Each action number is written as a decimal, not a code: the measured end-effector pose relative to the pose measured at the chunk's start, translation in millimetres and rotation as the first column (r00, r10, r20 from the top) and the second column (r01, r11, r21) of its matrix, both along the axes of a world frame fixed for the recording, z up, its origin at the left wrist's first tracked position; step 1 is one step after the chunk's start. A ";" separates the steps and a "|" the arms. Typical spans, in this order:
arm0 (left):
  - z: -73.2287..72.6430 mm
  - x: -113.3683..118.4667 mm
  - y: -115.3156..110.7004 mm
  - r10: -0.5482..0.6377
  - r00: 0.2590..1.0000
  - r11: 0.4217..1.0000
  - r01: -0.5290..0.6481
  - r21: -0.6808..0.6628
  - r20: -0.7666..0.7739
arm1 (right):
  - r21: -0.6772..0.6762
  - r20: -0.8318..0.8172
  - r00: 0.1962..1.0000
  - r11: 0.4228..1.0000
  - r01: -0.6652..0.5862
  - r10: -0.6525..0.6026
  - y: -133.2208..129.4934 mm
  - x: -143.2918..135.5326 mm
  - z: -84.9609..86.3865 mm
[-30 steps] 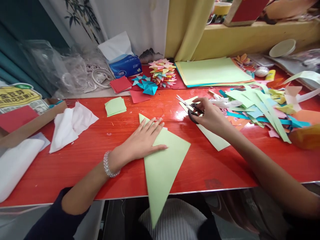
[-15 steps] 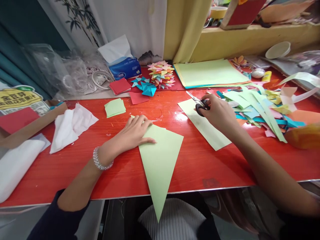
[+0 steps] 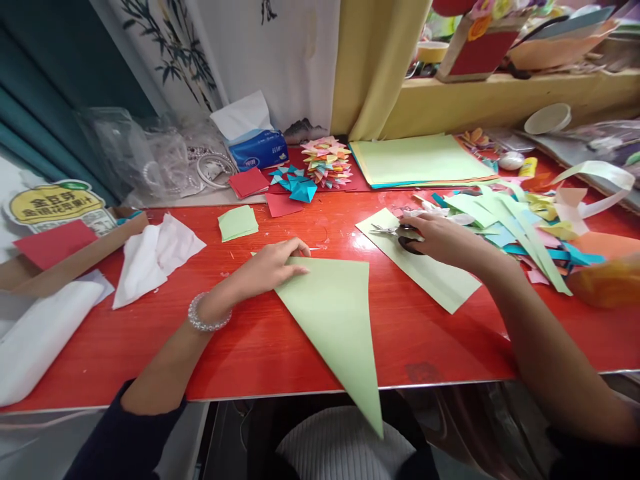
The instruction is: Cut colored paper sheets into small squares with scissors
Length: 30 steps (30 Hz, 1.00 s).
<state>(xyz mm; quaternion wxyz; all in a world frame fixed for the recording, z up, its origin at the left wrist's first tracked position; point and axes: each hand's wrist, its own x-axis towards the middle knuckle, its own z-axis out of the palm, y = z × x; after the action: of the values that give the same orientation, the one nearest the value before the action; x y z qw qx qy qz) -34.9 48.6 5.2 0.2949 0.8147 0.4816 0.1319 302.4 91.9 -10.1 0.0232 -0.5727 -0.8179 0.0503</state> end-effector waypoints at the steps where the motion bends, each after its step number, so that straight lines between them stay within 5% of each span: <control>1: 3.2 -0.7 0.0 0.038 0.998 0.999 -0.038 0.010 0.048 | -0.019 -0.004 1.000 0.999 -0.030 0.030 -0.1 2.0 0.7; 7: 5.4 -3.4 3.1 0.316 0.885 0.928 -0.363 0.081 0.341 | -0.025 -0.179 0.982 0.998 0.053 -0.057 -6.0 -6.9 15.8; 11: -2.1 -4.7 6.7 0.397 0.847 0.892 -0.446 0.069 0.353 | -0.026 -0.563 0.826 1.000 0.003 -0.017 -19.3 -30.9 30.6; 15: -6.3 -3.6 9.4 0.352 0.879 0.872 -0.433 0.227 0.323 | -0.016 -0.636 0.764 0.988 -0.154 0.109 -32.5 -51.6 29.9; 24: -0.1 1.4 -0.8 0.332 0.851 0.816 -0.476 0.329 0.407 | 0.134 -0.598 0.790 0.989 -0.065 0.133 -36.7 -66.5 9.1; 30: 14.4 -3.8 -2.4 0.092 0.897 0.896 -0.264 0.357 0.433 | 0.282 -0.491 0.855 0.959 -0.022 0.164 -42.6 -65.3 14.0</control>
<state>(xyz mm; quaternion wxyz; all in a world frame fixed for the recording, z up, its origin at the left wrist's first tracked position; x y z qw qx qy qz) -38.7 46.2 19.7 0.1984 0.7640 0.4459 0.4221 237.2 49.4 3.9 0.3130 -0.4900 -0.8085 0.0905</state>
